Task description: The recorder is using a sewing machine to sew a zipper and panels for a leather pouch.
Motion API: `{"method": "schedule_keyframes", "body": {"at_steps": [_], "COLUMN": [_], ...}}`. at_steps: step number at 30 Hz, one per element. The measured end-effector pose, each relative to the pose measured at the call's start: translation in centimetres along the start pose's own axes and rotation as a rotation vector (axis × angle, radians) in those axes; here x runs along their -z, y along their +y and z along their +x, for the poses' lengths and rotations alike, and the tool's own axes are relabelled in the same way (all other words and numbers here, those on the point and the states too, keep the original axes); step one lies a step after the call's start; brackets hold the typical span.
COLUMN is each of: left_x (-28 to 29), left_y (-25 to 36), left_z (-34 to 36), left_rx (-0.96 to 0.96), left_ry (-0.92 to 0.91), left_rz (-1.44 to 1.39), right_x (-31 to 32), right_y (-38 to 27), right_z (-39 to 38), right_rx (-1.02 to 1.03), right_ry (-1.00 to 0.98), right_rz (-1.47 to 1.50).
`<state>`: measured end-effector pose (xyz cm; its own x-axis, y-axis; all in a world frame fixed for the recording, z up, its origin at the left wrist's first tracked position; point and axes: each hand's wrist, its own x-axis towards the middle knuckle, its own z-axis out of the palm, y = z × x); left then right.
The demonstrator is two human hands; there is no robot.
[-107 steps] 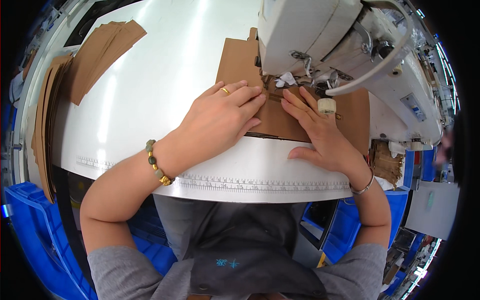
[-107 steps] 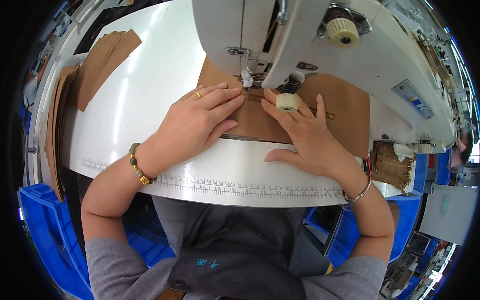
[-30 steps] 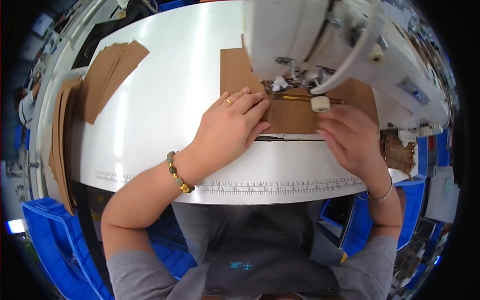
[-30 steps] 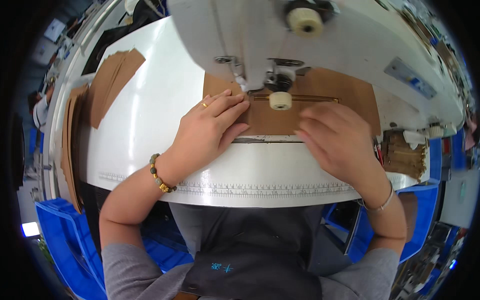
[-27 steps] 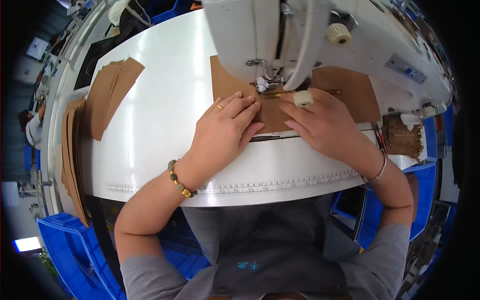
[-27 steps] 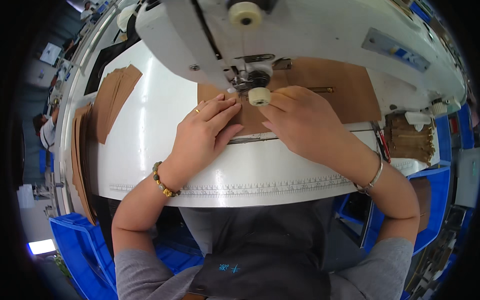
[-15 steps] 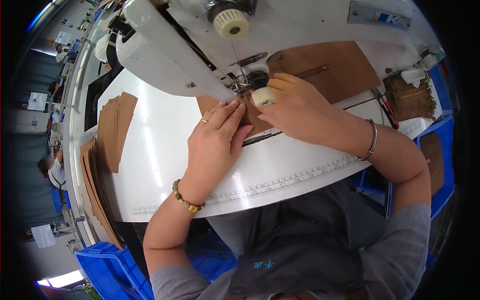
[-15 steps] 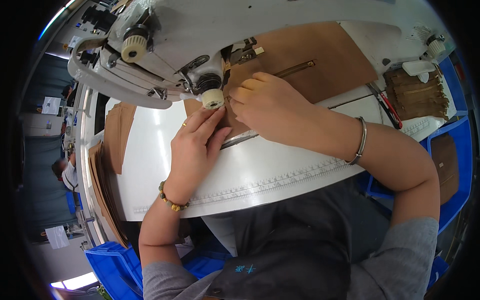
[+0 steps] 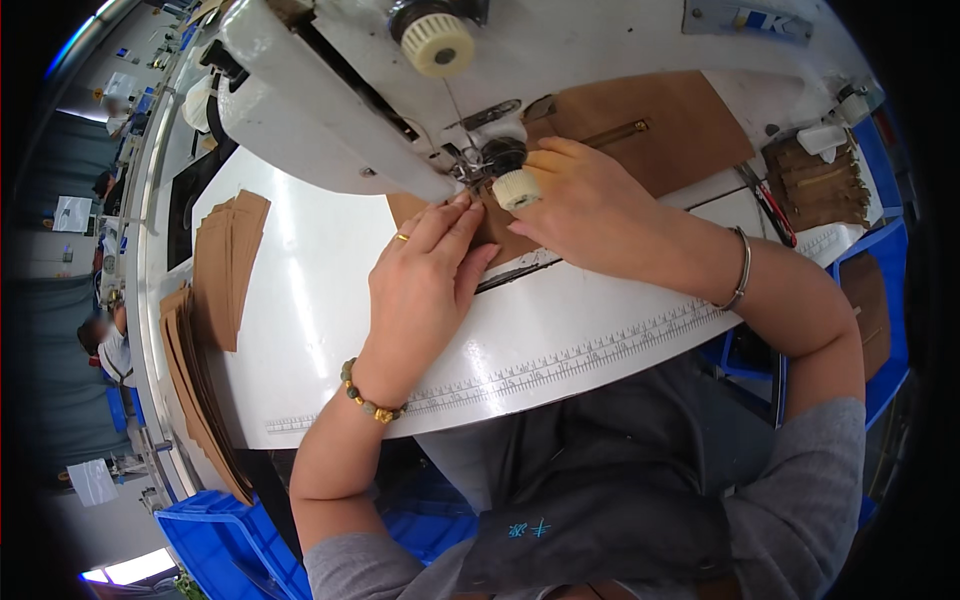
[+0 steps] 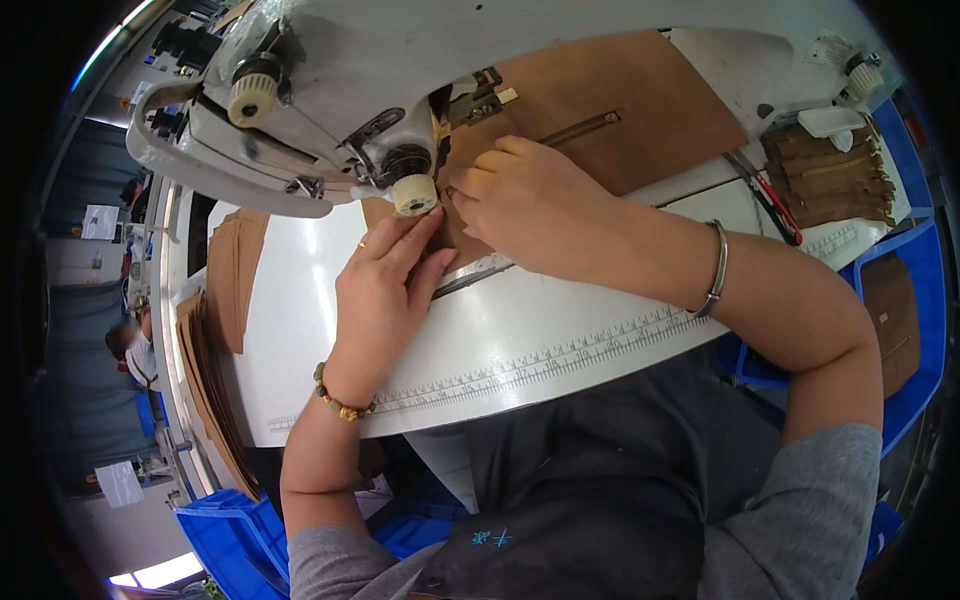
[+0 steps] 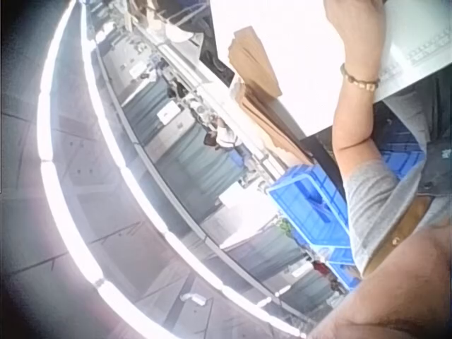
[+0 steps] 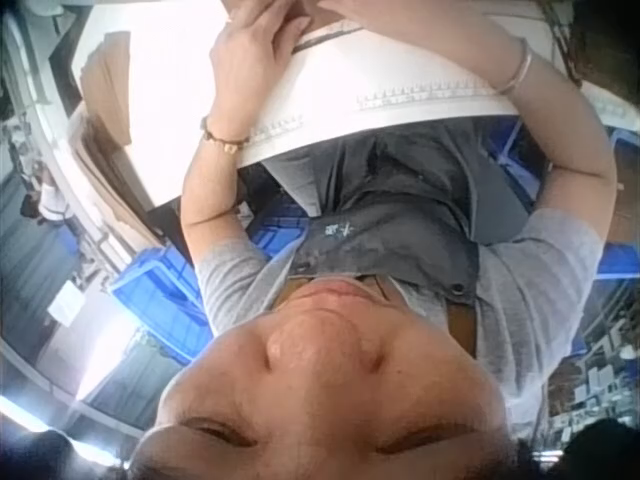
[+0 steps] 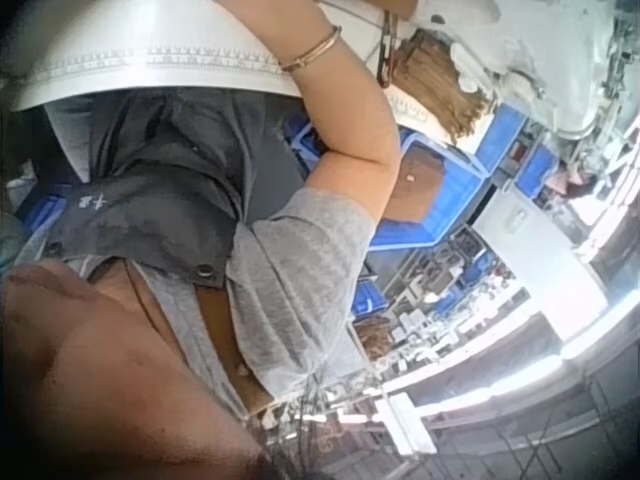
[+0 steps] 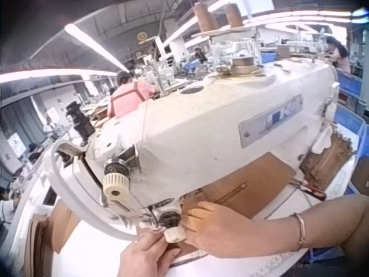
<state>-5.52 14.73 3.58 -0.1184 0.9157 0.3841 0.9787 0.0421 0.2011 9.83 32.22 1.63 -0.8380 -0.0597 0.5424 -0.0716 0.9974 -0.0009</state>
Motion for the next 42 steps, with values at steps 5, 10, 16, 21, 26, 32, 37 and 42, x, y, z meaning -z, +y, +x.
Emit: {"method": "schedule_keyframes", "body": {"at_steps": [5, 10, 16, 21, 26, 32, 37, 42], "left_x": [-0.05, 0.0, 0.01, -0.05, 0.04, 0.04, 0.11, -0.08], "left_y": [-0.12, -0.21, -0.33, -0.28, -0.42, -0.33, -0.46, -0.14], "left_z": [0.13, 0.19, 0.31, 0.24, 0.39, 0.44, 0.54, 0.22], "left_rx": [0.011, 0.012, -0.004, -0.01, -0.023, -0.036, -0.051, -0.013], "left_ry": [0.005, 0.001, 0.024, 0.024, -0.009, 0.006, 0.027, 0.046], "left_rz": [-0.003, 0.005, 0.024, 0.037, 0.091, 0.114, 0.177, 0.279], "right_x": [0.07, -0.15, -0.25, -0.2, -0.21, -0.15, -0.15, 0.6], "right_y": [0.16, 0.22, 0.29, 0.34, 0.33, 0.43, 0.34, 0.08], "right_z": [0.05, 0.16, 0.32, 0.35, 0.33, 0.25, 0.12, 0.57], "right_rx": [0.016, 0.004, -0.032, -0.028, -0.027, -0.015, -0.042, -0.034], "right_ry": [0.0, -0.04, -0.012, -0.016, 0.0, -0.029, -0.048, -0.068], "right_rz": [-0.025, -0.023, 0.036, 0.037, 0.04, 0.04, 0.054, 0.077]}}
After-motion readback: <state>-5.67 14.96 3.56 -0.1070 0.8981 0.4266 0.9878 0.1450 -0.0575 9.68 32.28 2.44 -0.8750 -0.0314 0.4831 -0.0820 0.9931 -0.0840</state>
